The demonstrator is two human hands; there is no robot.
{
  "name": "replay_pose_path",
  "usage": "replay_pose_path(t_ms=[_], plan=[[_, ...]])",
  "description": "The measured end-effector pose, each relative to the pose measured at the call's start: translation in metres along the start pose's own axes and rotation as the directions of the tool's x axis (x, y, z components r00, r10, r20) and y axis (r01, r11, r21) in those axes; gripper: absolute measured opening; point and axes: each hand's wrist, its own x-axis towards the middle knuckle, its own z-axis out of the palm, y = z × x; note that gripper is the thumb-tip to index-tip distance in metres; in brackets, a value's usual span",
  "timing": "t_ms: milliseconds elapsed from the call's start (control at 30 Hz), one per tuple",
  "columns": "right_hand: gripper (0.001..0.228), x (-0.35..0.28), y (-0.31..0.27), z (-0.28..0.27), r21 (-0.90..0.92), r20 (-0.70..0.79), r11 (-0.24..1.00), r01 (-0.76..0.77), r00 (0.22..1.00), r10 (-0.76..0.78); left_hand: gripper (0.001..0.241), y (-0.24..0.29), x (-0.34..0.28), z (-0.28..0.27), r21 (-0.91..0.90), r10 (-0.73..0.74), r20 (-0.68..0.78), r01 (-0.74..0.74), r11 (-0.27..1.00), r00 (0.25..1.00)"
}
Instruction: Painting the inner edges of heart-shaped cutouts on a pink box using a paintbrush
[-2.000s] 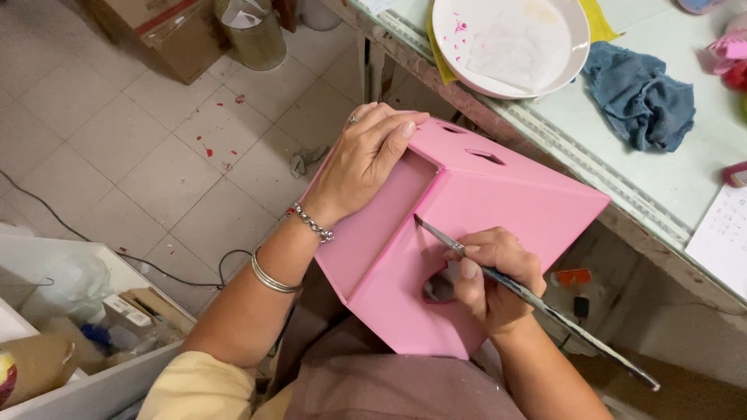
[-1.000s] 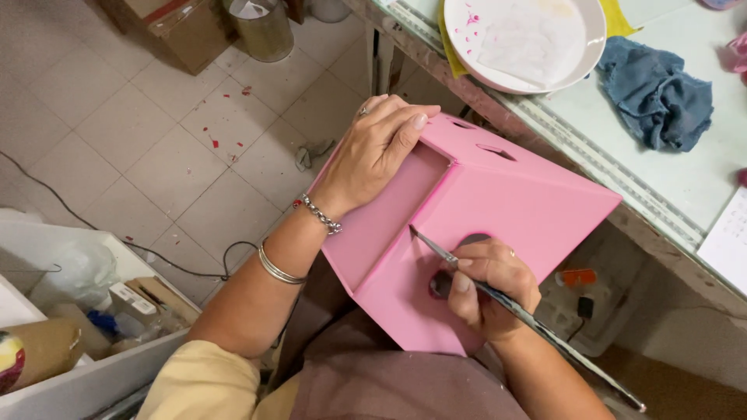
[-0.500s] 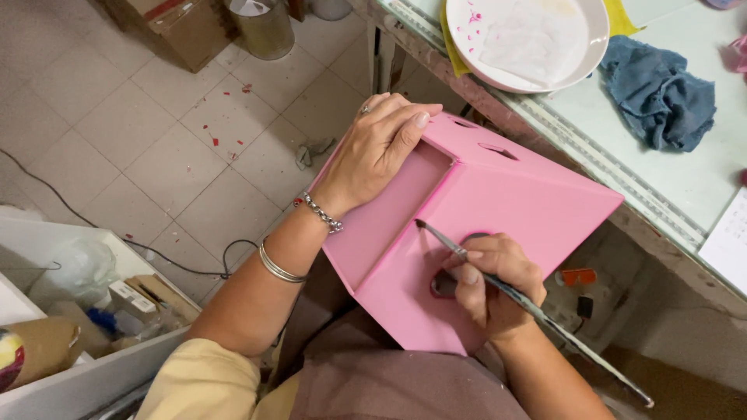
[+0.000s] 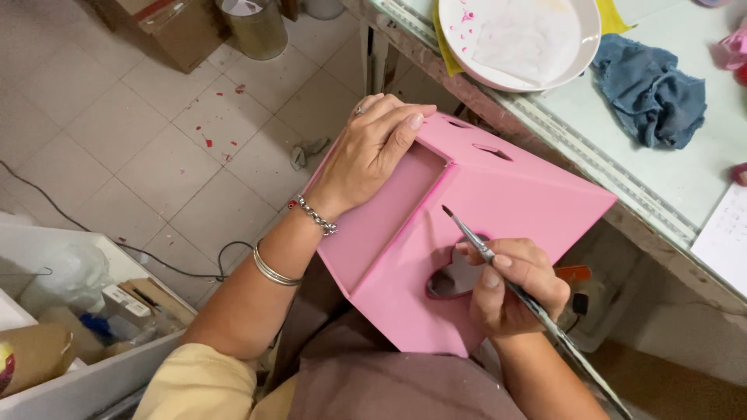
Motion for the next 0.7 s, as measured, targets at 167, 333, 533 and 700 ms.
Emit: replay_pose_path(t_ms=[167, 333, 533, 700], plan=[[0.014, 0.003, 0.002, -0.003, 0.024, -0.014, 0.999, 0.026, 1.000, -0.025, 0.034, 0.003, 0.001, -0.002, -0.004, -0.001, 0.008, 0.001, 1.000, 1.000], [0.012, 0.000, -0.002, -0.005, 0.001, 0.110, 1.000, 0.018, 0.994, -0.018, 0.034, 0.005, 0.001, -0.002, -0.004, 0.004, -0.005, -0.004, 1.000, 1.000], [0.018, 0.014, -0.006, -0.021, -0.086, 0.154, 0.994, -0.064, 0.985, 0.077, 0.034, 0.009, 0.007, -0.003, -0.059, 0.044, 0.065, -0.041, 0.997, 0.997], [0.017, 0.044, 0.011, -0.033, -0.128, -0.300, 0.991, -0.030, 0.954, -0.010, 0.039, 0.012, 0.007, -0.005, 0.001, -0.009, 0.092, 0.009, 1.000, 0.996]])
